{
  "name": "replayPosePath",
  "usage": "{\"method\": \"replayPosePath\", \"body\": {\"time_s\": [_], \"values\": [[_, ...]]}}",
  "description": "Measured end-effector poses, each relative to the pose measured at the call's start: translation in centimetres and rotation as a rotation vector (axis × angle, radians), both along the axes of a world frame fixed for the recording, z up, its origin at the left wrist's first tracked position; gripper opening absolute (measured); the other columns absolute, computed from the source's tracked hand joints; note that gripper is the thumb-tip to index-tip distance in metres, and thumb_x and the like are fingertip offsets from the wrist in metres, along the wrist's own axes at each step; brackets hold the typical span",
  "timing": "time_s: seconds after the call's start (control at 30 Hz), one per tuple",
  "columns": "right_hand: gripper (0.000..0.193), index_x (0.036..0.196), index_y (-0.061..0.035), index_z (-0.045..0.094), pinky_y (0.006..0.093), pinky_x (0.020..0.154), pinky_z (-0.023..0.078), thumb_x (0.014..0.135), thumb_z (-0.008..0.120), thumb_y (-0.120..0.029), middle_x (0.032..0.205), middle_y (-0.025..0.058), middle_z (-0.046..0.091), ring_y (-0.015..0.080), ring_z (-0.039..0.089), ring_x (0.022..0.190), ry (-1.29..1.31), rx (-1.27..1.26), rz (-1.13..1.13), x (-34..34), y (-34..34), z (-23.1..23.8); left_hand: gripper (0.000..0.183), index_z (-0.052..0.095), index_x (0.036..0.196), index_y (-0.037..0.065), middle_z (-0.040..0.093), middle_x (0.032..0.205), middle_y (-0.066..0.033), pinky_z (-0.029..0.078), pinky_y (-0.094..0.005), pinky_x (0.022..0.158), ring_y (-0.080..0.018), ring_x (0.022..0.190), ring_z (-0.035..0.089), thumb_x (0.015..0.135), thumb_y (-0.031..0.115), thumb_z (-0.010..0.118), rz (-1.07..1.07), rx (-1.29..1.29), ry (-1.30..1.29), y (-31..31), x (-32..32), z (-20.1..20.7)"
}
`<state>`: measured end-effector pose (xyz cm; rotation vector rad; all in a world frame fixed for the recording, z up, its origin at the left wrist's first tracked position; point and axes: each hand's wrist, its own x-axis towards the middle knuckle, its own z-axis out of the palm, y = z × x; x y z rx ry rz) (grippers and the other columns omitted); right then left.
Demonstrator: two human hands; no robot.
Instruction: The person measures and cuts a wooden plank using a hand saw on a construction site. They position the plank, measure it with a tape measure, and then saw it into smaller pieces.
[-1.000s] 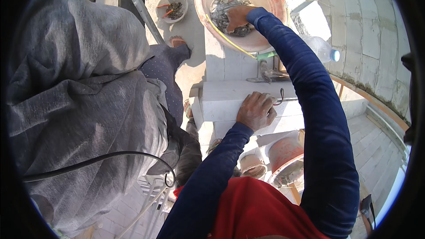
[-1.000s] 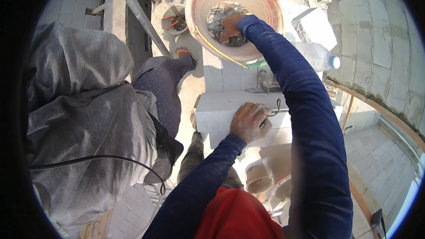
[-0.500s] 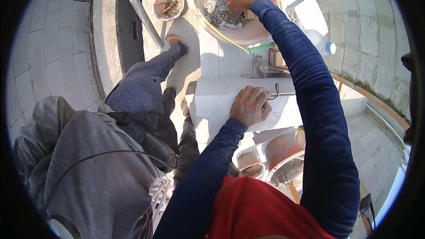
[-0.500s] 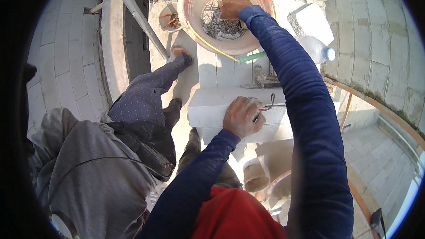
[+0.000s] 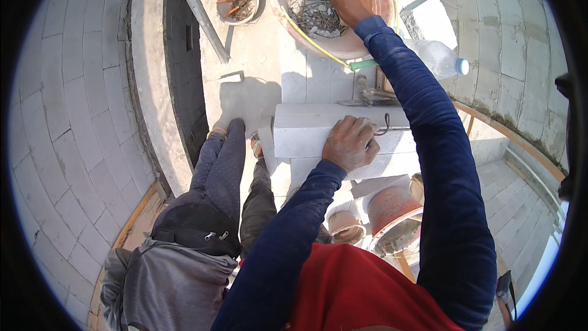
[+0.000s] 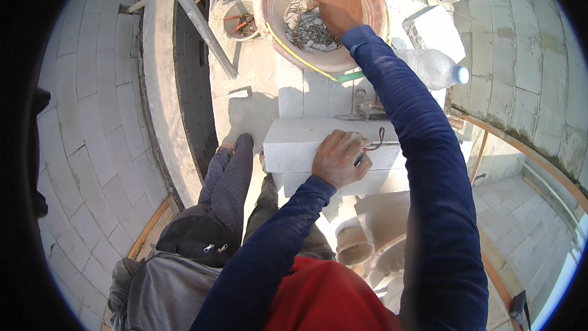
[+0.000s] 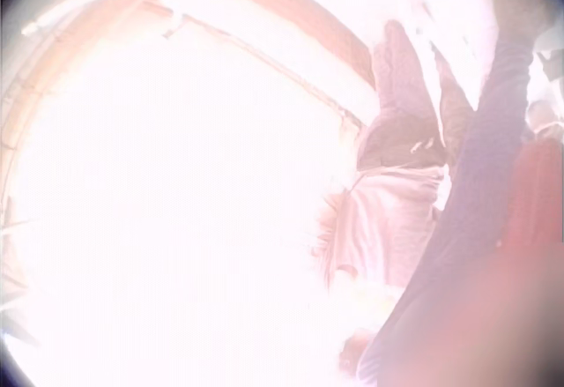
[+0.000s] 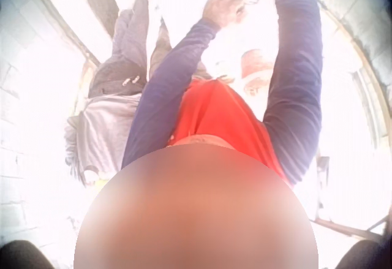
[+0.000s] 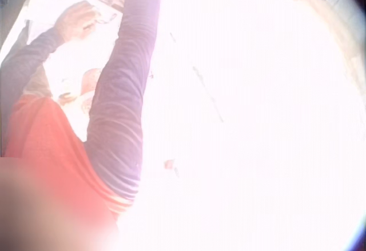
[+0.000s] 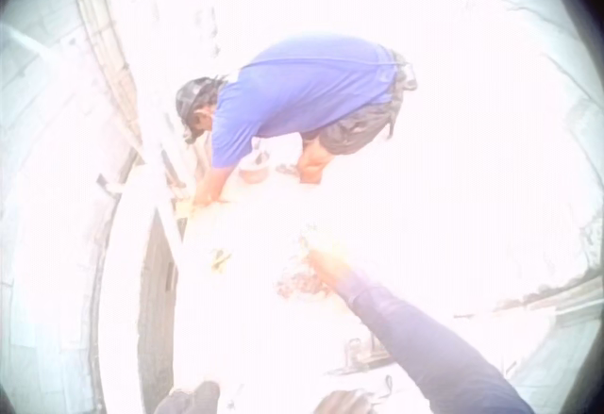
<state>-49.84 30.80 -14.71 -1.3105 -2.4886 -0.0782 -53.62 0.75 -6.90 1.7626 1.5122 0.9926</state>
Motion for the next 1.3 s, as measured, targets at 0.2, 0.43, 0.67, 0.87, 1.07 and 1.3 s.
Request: {"method": "replayPosePath", "body": {"time_s": [0.2, 0.43, 0.67, 0.87, 1.07, 1.3], "values": [[0.015, 0.098, -0.0131, 0.076, 0.0475, 0.075, 0.058, 0.086, 0.066, -0.012, 0.087, 0.0154, 0.073, 0.0358, 0.073, 0.081, -0.364, -0.466, 0.191, 0.5, -1.6, -2.1, 0.021, 0.071, 0.092, 0.010, 0.070, 0.097, -0.0048, 0.055, -0.0368, 0.081, -0.0236, 0.089, 0.065, 0.071, 0.014, 0.071, -0.011, -0.018, -0.020, -0.3, -0.1, -0.3], [0.018, 0.097, -0.0110, 0.078, 0.0451, 0.077, 0.059, 0.086, 0.064, -0.012, 0.096, 0.0158, 0.076, 0.0346, 0.075, 0.092, -0.666, -0.492, 0.018, 0.4, -1.2, -1.5, 0.018, 0.071, 0.093, 0.012, 0.069, 0.100, -0.0031, 0.054, -0.0371, 0.081, -0.0221, 0.093, 0.064, 0.075, 0.017, 0.070, -0.023, -0.044, -0.015, -0.6, -0.4, -0.5], [0.020, 0.097, -0.0053, 0.077, 0.0477, 0.078, 0.058, 0.086, 0.062, -0.013, 0.097, 0.0213, 0.074, 0.0380, 0.073, 0.094, -0.422, -0.627, 0.023, 0.0, -0.7, -2.3, 0.020, 0.070, 0.094, 0.013, 0.068, 0.097, -0.0030, 0.054, -0.0386, 0.080, -0.0228, 0.091, 0.063, 0.074, 0.016, 0.070, -0.031, -0.037, -0.055, -0.7, -0.4, -0.7], [0.022, 0.098, -0.0027, 0.076, 0.0490, 0.081, 0.058, 0.085, 0.063, -0.015, 0.102, 0.0232, 0.074, 0.0394, 0.072, 0.096, -0.548, -0.606, 0.007, -1.6, -0.8, -3.9, 0.021, 0.069, 0.094, 0.010, 0.067, 0.098, -0.0056, 0.054, -0.0394, 0.079, -0.0244, 0.092, 0.063, 0.074, 0.015, 0.071, -0.037, -0.018, -0.064, -0.7, -0.5, -0.7], [0.024, 0.097, -0.0004, 0.077, 0.0479, 0.082, 0.057, 0.083, 0.063, -0.015, 0.099, 0.0266, 0.073, 0.0418, 0.072, 0.095, -0.402, -0.824, 0.022, -1.0, 0.1, -3.3, 0.020, 0.069, 0.093, 0.009, 0.066, 0.097, -0.0070, 0.054, -0.0402, 0.079, -0.0256, 0.091, 0.062, 0.074, 0.015, 0.071, -0.054, -0.009, -0.075, -0.6, -0.5, -0.7], [0.027, 0.095, 0.0039, 0.076, 0.0474, 0.080, 0.057, 0.082, 0.063, -0.016, 0.092, 0.0273, 0.073, 0.0419, 0.072, 0.091, -0.360, -0.749, -0.039, 0.2, 0.1, -5.6, 0.021, 0.068, 0.090, 0.006, 0.066, 0.096, -0.0087, 0.054, -0.0410, 0.077, -0.0272, 0.091, 0.062, 0.072, 0.016, 0.071, -0.037, 0.040, -0.062, -0.5, -0.4, -0.7]]}}
